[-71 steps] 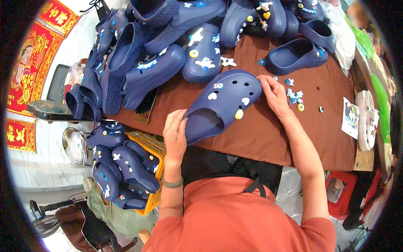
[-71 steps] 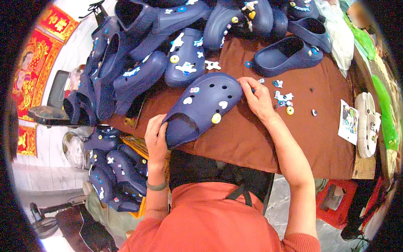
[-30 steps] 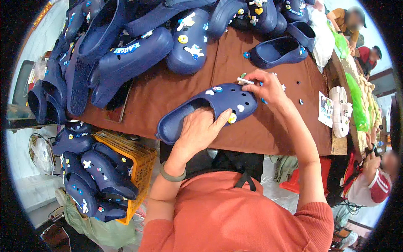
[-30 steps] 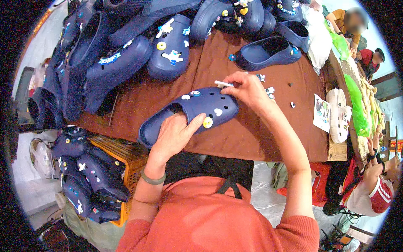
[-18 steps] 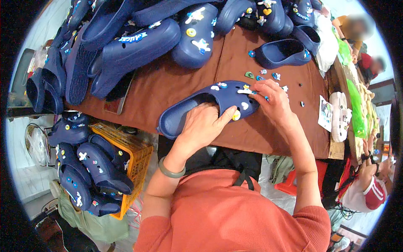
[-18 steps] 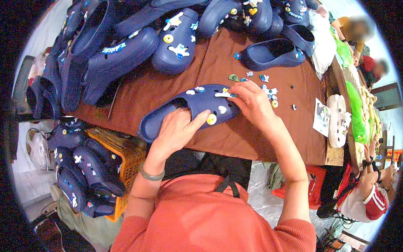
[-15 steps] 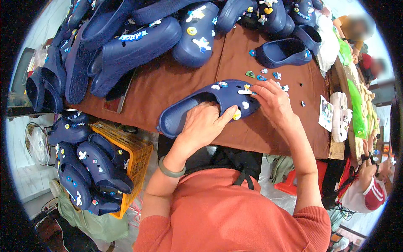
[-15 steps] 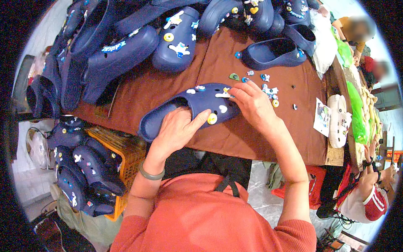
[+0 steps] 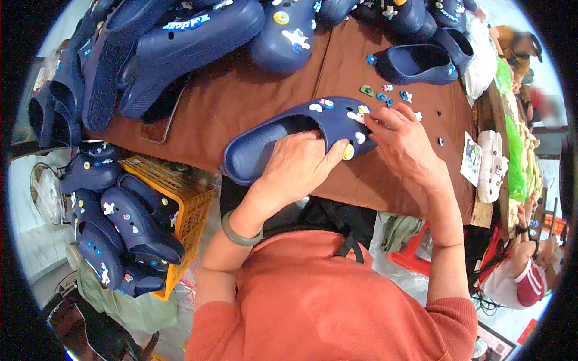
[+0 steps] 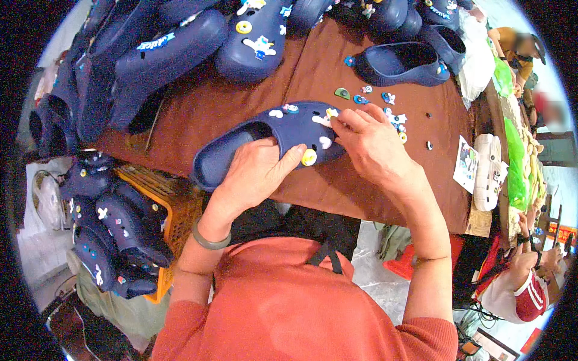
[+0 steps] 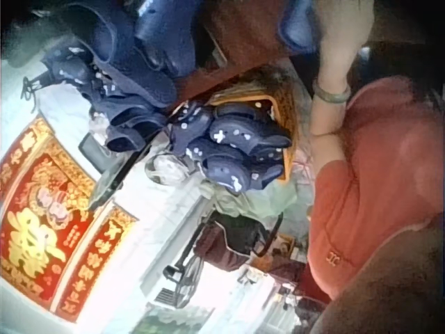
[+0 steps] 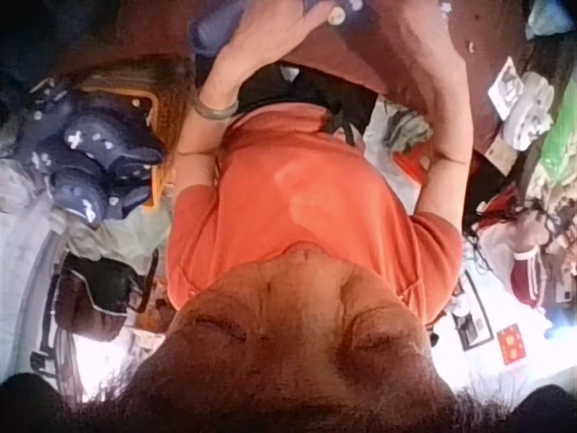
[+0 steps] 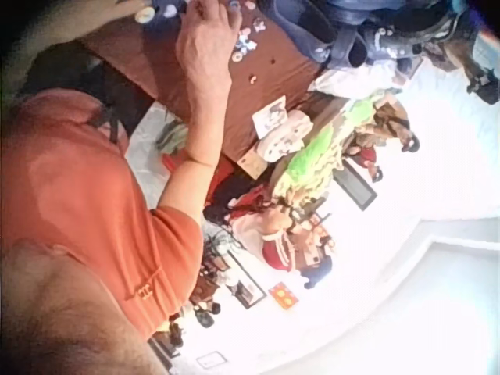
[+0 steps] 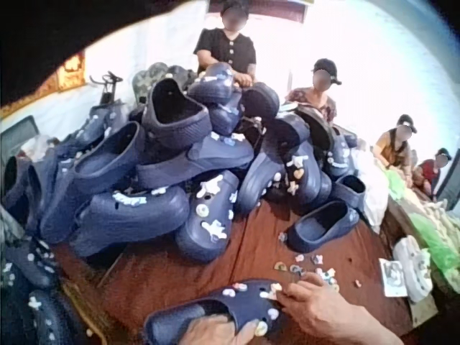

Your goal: Manually attaching decorative charms and labels to rubber clog-style shoes.

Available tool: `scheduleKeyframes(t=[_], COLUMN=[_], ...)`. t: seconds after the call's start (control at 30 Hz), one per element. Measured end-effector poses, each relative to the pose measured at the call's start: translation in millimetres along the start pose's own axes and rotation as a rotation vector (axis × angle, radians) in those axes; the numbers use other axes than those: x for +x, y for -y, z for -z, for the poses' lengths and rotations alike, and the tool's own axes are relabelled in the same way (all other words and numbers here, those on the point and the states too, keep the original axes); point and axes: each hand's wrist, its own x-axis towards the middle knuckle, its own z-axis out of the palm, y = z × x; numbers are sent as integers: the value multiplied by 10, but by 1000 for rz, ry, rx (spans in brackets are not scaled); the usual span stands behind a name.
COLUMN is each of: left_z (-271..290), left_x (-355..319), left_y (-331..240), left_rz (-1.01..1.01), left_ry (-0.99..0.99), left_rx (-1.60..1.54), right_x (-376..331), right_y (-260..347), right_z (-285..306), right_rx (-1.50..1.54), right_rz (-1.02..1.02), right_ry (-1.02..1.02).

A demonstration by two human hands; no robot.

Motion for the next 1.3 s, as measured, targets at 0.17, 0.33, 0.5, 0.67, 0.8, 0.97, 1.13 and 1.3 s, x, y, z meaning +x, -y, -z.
scheduleKeyframes(t=[0.17,0.33,0.5,0.67,0.8,0.97,1.13,1.3], left_z=[-8,17,20,36,39,57,64,20], left_x=[16,22,48,33,49,55,49,44], left_y=[-8,4,60,50,72,33,-15,23], left_rz=[-14,-17,-40,-34,-42,-33,21,67], left_ry=[18,12,44,65,126,104,91,79], left_rx=[-7,-37,-65,-88,-56,-33,-46,-80], right_x=[13,23,58,107,139,88,63,-25], right_y=[-120,-218,-415,-528,-495,-249,13,-90], right_z=[-16,-145,-63,-14,-69,-188,-246,-237], right_rx=[103,314,393,436,480,583,481,301], right_rz=[-8,-128,-115,-14,-87,-419,-608,-352], right_ry=[3,-89,8,88,108,3,-99,-301])
